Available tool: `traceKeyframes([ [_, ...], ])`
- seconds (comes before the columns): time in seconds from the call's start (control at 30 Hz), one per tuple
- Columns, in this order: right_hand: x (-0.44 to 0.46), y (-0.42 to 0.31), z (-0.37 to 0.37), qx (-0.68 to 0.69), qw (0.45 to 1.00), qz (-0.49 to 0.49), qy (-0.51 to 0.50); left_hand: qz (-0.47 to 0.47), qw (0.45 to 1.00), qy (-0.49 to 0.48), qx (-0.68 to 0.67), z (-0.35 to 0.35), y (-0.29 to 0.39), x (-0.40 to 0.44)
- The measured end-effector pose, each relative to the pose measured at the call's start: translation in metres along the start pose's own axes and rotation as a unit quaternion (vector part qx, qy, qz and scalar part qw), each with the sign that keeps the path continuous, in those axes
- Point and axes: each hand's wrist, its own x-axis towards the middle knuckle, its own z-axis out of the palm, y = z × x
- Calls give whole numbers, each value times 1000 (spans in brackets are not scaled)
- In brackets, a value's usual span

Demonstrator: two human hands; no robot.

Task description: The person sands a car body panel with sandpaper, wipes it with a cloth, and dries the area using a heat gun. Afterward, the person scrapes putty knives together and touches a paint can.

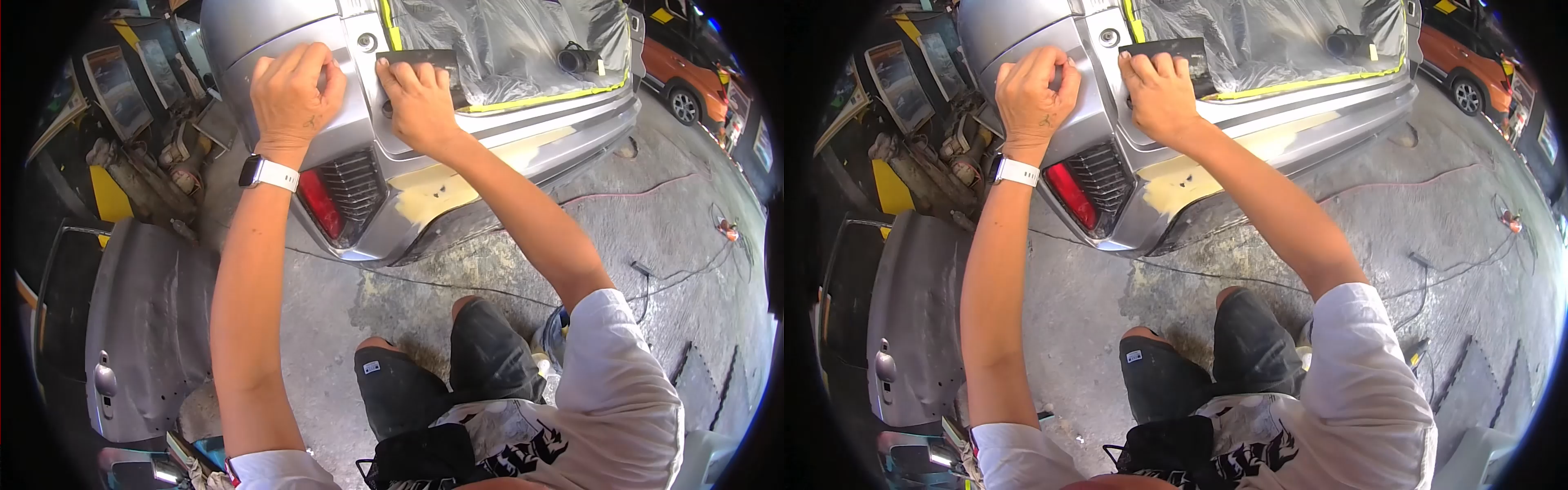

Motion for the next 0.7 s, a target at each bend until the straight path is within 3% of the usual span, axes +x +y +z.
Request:
traceKeyframes([
  [0.23,2,-6,3,-4,1000,-7,2,-16,1000,-11,-3,1,0,-1],
  [0.3,-9,-6,2,16,997,-72,20,-5,1000,-2,-4,1,-1,0],
  [0.7,0,0,0,5,997,-70,24,-7,1000,-6,4,1,-1,0],
])
